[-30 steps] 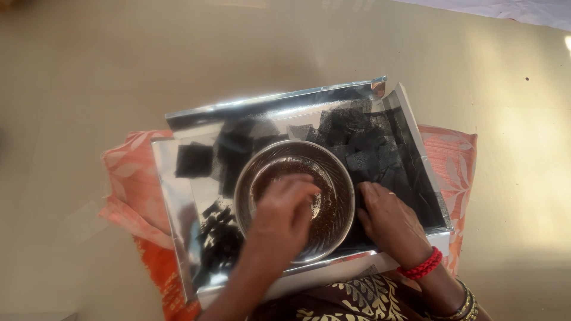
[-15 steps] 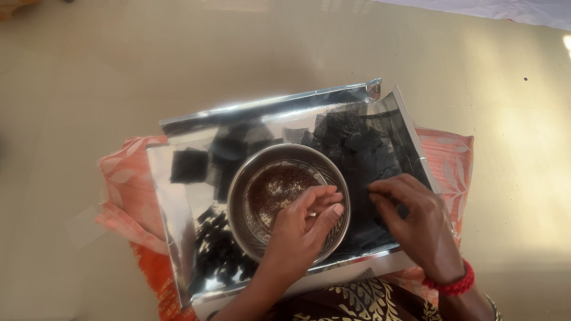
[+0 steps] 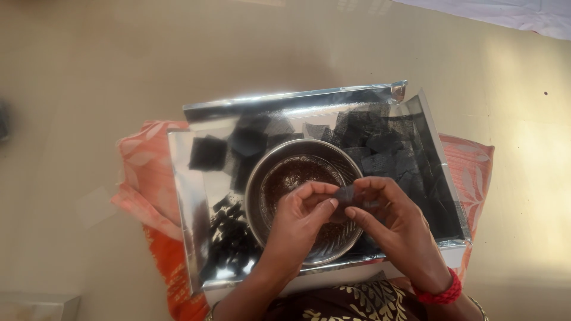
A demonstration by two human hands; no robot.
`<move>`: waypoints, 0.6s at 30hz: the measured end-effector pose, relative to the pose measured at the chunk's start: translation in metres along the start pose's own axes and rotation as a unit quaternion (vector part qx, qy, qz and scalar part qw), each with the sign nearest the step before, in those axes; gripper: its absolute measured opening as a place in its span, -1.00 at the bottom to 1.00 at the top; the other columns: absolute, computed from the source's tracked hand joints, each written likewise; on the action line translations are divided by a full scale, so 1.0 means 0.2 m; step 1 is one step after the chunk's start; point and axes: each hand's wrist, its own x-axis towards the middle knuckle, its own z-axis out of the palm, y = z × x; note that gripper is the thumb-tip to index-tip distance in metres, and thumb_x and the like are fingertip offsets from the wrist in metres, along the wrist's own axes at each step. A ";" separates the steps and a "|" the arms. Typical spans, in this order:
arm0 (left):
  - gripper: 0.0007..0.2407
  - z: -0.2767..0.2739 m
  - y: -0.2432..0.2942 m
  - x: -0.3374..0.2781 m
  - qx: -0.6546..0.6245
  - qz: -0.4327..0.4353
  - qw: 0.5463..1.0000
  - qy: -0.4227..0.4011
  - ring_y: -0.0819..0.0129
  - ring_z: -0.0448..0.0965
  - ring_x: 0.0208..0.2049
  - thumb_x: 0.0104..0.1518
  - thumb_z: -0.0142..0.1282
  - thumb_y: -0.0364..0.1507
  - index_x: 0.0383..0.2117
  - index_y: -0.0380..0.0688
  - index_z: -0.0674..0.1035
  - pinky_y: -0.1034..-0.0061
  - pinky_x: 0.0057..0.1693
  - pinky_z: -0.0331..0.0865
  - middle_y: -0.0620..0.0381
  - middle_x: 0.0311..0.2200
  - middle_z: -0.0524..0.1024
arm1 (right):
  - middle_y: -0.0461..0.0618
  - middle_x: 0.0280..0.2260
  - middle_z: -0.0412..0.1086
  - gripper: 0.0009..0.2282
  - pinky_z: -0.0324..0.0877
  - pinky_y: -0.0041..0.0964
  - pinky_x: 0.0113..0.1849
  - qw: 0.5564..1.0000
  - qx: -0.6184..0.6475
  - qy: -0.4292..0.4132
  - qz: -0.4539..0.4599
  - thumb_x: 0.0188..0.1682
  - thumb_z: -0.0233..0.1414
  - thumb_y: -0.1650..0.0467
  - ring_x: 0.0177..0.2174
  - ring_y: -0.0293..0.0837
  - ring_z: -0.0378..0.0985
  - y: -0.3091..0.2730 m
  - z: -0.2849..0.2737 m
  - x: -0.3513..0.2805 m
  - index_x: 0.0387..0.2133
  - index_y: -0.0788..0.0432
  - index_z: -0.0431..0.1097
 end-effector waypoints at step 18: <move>-0.89 -0.05 -0.03 -0.01 0.073 0.010 0.997 0.013 0.38 0.68 -0.28 0.19 0.14 -0.51 -0.25 -0.31 0.62 0.49 -0.09 0.62 -0.02 -0.30 0.66 | -0.09 -0.34 0.59 -0.87 0.52 -0.42 -0.24 0.989 0.105 0.006 0.100 -0.02 0.15 0.52 -0.30 -0.33 0.59 0.09 0.05 0.02 -0.22 0.25 0.57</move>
